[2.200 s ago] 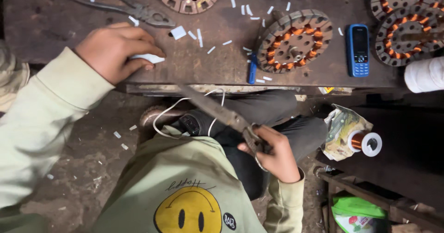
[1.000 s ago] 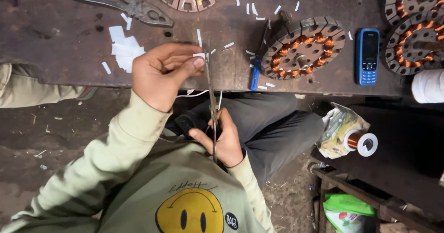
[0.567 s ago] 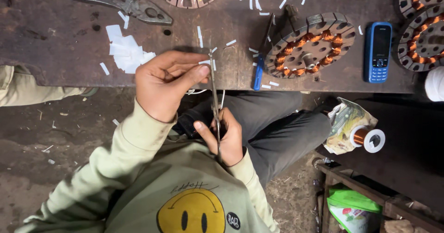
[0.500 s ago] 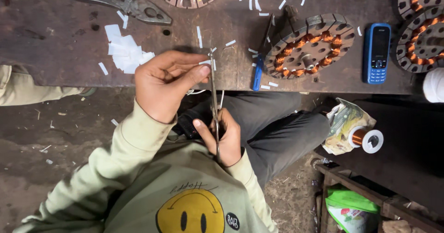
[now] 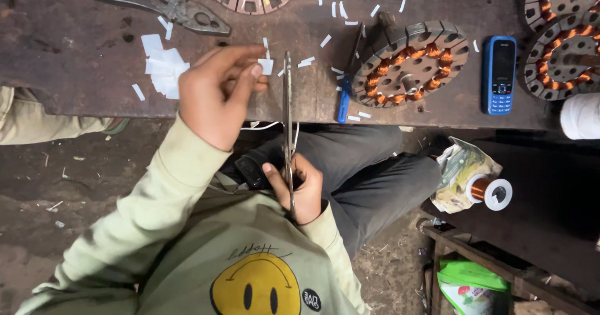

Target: The person inserts small white insulating pieces into the slots of a motor stator, using a screwdriver to push them in and pliers to cut the pieces to size. The person handles multiple stators and repeatedly cuts and inserts insulation throughout the clip.

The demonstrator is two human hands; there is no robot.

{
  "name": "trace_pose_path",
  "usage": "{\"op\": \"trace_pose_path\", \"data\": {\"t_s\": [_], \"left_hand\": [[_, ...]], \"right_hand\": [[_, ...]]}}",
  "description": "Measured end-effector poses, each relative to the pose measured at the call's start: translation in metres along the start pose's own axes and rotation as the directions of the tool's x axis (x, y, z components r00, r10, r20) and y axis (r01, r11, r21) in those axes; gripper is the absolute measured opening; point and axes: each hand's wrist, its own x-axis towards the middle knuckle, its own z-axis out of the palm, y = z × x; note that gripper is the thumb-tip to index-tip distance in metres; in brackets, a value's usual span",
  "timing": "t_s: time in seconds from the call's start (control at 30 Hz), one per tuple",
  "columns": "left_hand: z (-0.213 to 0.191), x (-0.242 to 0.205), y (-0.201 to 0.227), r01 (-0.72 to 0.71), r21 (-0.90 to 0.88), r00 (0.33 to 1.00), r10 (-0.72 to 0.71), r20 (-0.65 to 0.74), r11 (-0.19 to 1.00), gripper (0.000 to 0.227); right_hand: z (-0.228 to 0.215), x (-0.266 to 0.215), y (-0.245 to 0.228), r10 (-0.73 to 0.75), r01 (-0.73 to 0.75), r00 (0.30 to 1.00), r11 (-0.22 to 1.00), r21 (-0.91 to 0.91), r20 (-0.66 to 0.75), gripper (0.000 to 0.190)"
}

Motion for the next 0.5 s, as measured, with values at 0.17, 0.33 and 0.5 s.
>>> {"op": "trace_pose_path", "data": {"t_s": [0.17,0.33,0.5], "left_hand": [[-0.005,0.001,0.009,-0.324,0.586,0.932,0.357,0.064,0.743,0.029],[-0.022,-0.001,0.029,-0.283,0.617,0.95,0.304,0.074,0.734,0.034],[-0.071,-0.01,0.059,-0.295,0.78,0.948,0.275,0.163,0.553,0.019]], "right_hand": [[0.0,-0.002,-0.002,0.03,-0.029,1.0,0.997,0.066,-0.009,0.036],[0.001,-0.002,-0.004,0.032,-0.03,0.999,0.996,0.084,-0.016,0.038],[-0.001,-0.002,0.001,0.077,-0.08,0.997,0.989,0.126,0.032,0.029]]}}
